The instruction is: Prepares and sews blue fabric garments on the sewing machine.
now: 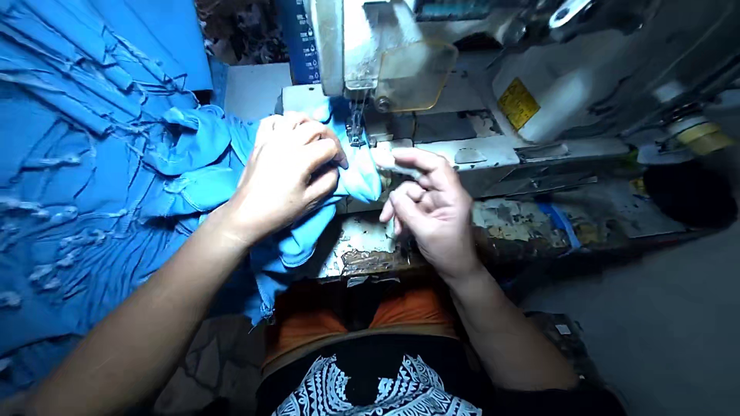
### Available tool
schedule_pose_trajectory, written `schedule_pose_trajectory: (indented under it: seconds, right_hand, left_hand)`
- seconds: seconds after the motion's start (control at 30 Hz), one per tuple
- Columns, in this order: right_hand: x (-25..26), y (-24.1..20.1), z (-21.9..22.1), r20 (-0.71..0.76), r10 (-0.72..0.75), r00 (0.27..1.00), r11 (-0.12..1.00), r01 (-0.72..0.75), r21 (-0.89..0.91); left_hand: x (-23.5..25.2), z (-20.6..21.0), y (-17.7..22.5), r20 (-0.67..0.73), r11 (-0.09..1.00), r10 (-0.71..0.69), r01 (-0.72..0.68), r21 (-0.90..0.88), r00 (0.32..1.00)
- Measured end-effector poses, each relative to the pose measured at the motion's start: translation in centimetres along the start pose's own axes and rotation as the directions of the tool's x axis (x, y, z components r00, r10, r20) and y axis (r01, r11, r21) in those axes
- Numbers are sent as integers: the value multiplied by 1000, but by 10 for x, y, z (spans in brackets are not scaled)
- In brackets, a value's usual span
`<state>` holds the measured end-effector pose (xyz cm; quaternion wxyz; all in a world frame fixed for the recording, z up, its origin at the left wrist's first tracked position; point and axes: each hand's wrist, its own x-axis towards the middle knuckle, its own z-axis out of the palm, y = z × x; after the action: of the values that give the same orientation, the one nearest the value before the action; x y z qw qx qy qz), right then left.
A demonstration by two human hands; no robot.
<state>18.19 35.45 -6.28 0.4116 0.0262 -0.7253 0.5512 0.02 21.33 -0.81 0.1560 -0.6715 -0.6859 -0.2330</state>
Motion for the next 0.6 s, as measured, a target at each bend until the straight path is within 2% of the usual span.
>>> schedule_pose_trajectory:
  seconds: [0.07,0.17,0.27,0.37,0.47,0.53,0.6]
  right_hand:
    - [11,6,6,69,67,995,997,-63,-54]
    - [12,9,9,57,101,993,991,-96,-97]
    - [11,10,14,21,40,999,986,-36,-162]
    - [6,1,17,74,13,997,991,-3,-136]
    - [-15,-13,17,170,6,985,999,4,-54]
    - [-32,-20,16,195,18,981,1000,-15,-17]
    - [-43,-26,15,200,29,979,1000,-26,-15]
  left_hand:
    - [4,0,-1,-151,997,-22,11,-77,988]
    - [4,-14,8,-411,958,-91,-33,-285,907]
    - [3,-16,14,-525,957,-36,-122,-263,850]
    - [-4,-12,24,-524,972,92,-190,-137,847]
    - [-22,-11,34,-399,964,254,-265,29,881]
    - [-33,-12,39,-323,951,298,-308,24,898]
    - [-38,-27,51,-294,960,250,-276,-48,922]
